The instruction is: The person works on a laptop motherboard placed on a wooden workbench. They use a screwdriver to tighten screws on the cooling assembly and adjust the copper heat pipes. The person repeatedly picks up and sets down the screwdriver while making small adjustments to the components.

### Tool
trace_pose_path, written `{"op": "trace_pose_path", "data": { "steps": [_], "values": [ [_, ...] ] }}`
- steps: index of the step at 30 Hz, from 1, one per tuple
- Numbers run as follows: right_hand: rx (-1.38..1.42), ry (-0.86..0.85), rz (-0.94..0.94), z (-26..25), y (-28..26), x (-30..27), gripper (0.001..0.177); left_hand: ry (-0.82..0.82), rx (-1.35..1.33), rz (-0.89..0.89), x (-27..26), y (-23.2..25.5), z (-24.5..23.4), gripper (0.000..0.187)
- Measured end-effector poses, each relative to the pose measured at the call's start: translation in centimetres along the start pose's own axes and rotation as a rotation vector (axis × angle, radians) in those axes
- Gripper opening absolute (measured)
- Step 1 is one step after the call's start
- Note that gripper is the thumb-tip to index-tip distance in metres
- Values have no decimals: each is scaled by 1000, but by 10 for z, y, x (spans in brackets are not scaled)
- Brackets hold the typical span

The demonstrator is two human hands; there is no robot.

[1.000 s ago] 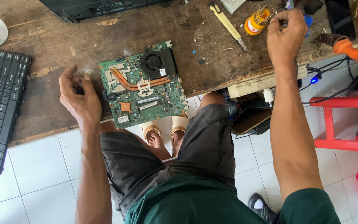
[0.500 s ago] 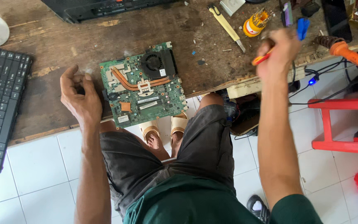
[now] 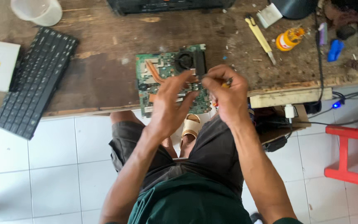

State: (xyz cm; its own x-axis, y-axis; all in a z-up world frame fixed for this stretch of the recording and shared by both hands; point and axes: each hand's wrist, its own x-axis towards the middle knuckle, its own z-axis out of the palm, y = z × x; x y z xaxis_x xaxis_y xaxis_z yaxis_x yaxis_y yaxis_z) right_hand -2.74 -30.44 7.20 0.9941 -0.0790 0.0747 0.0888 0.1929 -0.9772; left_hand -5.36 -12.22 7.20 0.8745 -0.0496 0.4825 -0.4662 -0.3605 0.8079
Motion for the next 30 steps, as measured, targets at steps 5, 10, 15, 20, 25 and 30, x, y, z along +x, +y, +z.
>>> {"op": "trace_pose_path", "data": {
  "steps": [5,10,15,20,25,30],
  "values": [
    [17,-98,95,12,6,-13,17,79,-77,-78,-2,-1,-2,29],
    [138,-72,127,2,32,-4,50,153,-479,-278,-5,-5,-10,29],
    [-81,-225,22,26,-10,-19,46,160,-661,-397,-10,-15,-7,24],
    [-367,-344,-126,23,-4,-26,50,216,-738,-440,-2,-2,-10,19],
    [-410,-318,-169,24,6,-24,30,280,-678,-482,-13,-28,-4,17],
    [-510,-227,-255,30,3,-28,22,305,-699,-528,-22,-27,1,18]
  ]
}}
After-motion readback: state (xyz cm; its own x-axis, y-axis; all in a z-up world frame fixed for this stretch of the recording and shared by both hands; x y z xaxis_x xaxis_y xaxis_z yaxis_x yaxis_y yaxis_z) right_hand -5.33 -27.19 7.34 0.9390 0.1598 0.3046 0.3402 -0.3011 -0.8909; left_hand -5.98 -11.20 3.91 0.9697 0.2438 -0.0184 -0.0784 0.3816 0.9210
